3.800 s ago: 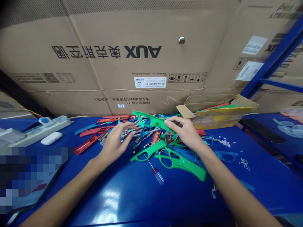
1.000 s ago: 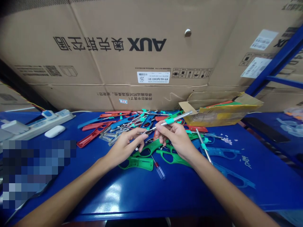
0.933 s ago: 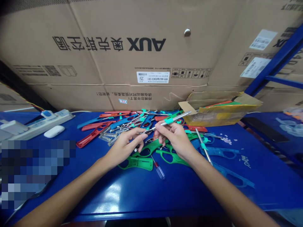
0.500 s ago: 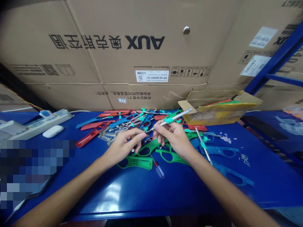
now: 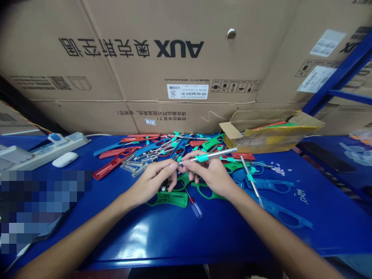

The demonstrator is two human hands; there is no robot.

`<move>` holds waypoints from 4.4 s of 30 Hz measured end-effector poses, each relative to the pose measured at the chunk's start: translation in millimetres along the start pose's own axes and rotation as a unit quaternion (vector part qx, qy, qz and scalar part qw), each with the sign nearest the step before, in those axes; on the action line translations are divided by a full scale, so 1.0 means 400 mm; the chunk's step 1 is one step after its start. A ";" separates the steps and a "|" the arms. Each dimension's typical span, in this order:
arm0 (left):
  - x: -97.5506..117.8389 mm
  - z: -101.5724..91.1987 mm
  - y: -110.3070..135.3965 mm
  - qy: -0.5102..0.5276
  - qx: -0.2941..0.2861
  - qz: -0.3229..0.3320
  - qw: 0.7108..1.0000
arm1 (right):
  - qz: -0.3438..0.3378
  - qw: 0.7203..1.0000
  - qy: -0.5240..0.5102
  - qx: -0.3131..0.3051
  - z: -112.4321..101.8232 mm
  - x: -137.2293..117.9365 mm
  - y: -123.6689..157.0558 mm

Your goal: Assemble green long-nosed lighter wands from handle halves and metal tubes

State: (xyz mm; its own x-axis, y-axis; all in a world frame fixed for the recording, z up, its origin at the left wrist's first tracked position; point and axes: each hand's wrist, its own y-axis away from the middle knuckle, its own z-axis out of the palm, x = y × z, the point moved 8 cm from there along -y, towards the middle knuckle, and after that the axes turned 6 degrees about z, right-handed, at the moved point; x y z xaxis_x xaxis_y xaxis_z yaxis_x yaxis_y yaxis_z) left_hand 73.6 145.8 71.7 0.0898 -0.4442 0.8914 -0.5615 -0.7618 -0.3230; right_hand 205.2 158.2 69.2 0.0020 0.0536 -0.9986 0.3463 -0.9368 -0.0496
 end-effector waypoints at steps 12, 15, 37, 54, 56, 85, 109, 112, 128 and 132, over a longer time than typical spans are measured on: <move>-0.013 0.007 0.008 0.012 -0.024 -0.018 0.999 | -0.004 1.000 0.002 -0.012 0.003 0.010 -0.003; -0.013 0.007 0.008 0.011 -0.022 -0.019 1.000 | -0.027 0.999 0.031 -0.002 0.001 0.002 -0.002; 0.015 -0.089 -0.013 -0.173 0.046 0.079 0.981 | -0.174 0.941 0.289 0.008 -0.001 -0.065 0.022; 0.158 -0.028 0.059 -0.466 0.105 0.351 0.805 | -0.192 0.888 0.416 0.050 0.011 -0.068 0.037; 0.162 -0.029 0.057 -0.451 0.101 0.345 0.817 | -0.206 0.899 0.367 0.124 -0.015 -0.090 0.050; 0.061 -0.033 0.005 -0.418 0.033 0.241 0.875 | -0.171 0.948 0.207 0.173 -0.029 -0.094 0.067; 0.087 -0.001 0.020 -0.371 0.022 0.281 0.885 | -0.137 0.931 0.211 0.263 -0.081 -0.070 0.058; 0.092 -0.004 0.022 -0.364 0.035 0.284 0.886 | -0.154 0.929 0.244 0.233 -0.059 -0.079 0.055; 0.141 -0.119 0.054 -0.416 0.239 0.314 0.819 | -0.110 0.922 0.251 0.272 -0.140 -0.080 0.039; 0.163 -0.171 0.080 -0.490 0.343 0.307 0.740 | -0.077 0.956 0.198 0.201 -0.114 -0.073 0.028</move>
State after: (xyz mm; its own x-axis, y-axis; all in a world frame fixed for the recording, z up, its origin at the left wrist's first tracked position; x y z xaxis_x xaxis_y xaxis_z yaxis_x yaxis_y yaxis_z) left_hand 5.1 124.7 141.3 0.7335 -0.6785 -0.0401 -0.2245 -0.1861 -0.9565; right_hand 251.8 162.1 98.9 0.3635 0.2546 -0.8962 -0.0171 -0.9600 -0.2796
